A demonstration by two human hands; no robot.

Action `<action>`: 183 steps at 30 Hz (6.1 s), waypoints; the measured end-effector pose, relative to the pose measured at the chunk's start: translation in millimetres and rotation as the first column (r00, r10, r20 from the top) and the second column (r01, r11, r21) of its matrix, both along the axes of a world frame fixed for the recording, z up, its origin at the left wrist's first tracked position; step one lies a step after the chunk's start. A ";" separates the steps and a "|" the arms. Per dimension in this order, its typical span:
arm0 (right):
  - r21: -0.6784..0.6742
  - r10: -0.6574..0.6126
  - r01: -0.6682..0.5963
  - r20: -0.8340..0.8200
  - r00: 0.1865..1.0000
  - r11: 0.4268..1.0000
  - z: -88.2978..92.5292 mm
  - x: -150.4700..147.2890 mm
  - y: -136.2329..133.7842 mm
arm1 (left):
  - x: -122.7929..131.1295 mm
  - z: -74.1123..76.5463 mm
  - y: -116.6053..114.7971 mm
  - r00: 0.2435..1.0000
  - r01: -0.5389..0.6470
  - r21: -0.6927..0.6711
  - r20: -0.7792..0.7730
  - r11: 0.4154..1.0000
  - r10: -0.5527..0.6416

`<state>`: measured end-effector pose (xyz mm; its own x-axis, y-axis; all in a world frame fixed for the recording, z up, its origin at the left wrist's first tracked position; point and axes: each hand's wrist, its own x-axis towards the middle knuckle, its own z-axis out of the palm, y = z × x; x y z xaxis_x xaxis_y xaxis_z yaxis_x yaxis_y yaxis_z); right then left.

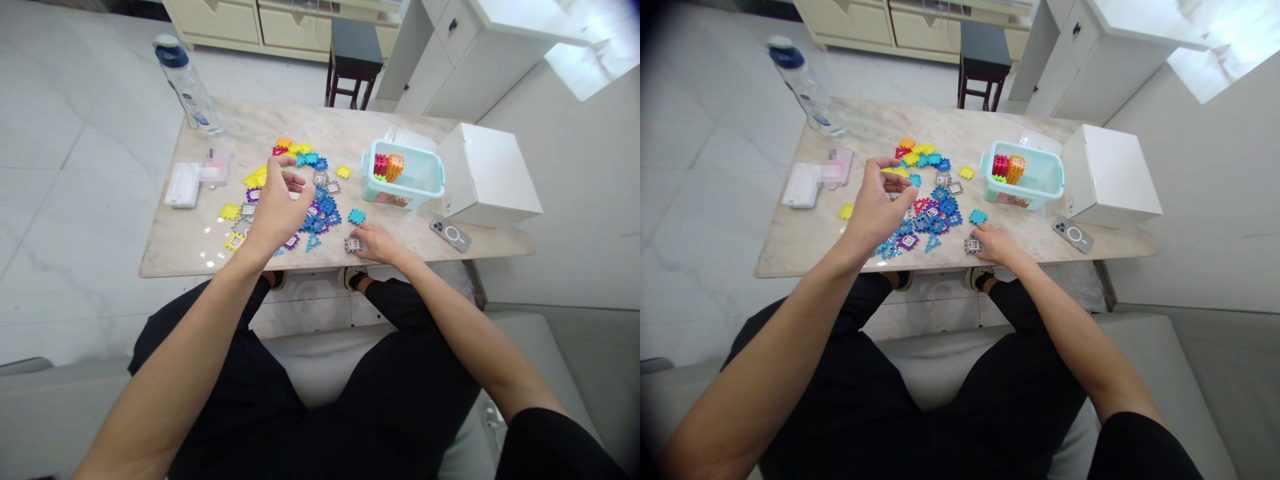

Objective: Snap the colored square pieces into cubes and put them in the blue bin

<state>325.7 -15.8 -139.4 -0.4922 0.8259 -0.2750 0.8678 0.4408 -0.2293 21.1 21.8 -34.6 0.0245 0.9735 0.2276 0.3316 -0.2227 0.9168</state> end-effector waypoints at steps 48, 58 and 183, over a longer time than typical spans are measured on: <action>-0.085 -0.054 0.048 -0.067 0.996 0.995 75.3 -49.5 25.1 | -112.0 -81.6 43.8 0.530 -0.323 -0.312 -0.842 0.893 -0.102; -0.139 -0.057 0.049 -0.055 0.997 0.989 74.0 -51.8 26.8 | -107.4 -84.2 48.6 0.588 -0.322 -0.337 -0.804 0.885 -0.093; 0.064 0.036 -0.042 0.091 0.995 0.997 -6.0 -8.8 5.4 | 9.6 13.6 -22.9 0.515 0.198 -0.259 -0.793 0.945 -0.325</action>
